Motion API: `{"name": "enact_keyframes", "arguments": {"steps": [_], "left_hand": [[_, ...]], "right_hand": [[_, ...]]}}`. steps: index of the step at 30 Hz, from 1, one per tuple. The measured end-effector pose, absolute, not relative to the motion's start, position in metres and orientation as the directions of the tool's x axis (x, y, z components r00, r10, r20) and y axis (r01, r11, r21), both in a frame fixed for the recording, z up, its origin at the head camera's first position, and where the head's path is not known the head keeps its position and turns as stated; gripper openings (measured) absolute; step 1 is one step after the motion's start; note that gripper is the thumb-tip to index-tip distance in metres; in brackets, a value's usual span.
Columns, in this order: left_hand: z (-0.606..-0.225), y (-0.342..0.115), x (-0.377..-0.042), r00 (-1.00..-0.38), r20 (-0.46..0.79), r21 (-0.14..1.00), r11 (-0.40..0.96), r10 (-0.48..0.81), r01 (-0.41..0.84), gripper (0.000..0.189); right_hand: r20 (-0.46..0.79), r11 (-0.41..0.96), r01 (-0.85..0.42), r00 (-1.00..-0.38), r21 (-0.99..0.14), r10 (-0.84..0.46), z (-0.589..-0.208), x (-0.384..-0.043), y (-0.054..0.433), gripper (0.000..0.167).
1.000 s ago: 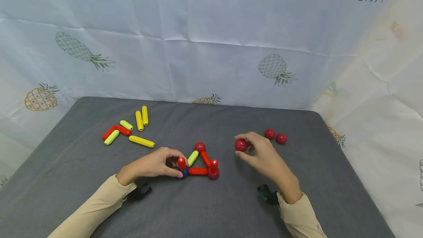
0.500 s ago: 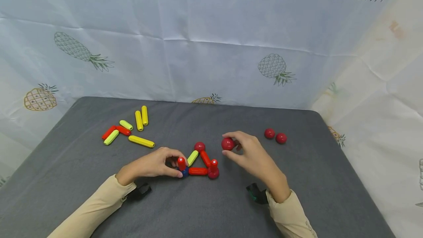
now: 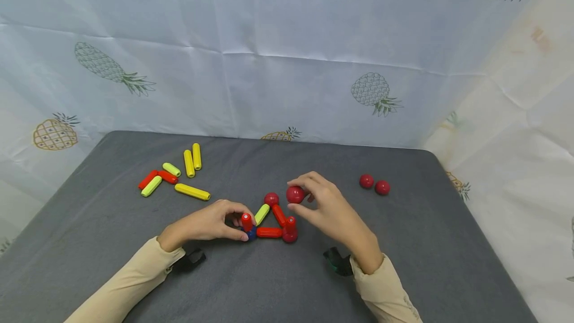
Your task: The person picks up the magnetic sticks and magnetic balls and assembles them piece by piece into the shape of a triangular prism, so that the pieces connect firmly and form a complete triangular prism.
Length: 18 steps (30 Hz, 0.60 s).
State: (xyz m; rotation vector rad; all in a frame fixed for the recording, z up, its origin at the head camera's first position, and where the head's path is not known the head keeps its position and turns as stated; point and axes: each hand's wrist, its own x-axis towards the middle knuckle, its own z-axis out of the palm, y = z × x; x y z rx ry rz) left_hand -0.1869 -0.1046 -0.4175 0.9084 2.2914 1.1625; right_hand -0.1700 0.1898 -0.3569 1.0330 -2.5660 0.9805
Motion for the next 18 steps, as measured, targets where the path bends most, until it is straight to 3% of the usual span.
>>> {"name": "enact_keyframes", "arguments": {"steps": [18], "left_hand": [[-0.418, -0.105, -0.188, -0.695, -0.073, 0.827, 0.433, 0.715, 0.359, 0.027]], "right_hand": [[0.406, 0.449, -0.719, -0.680, -0.530, -0.610, -0.350, -0.168, 0.154, 0.040]]}}
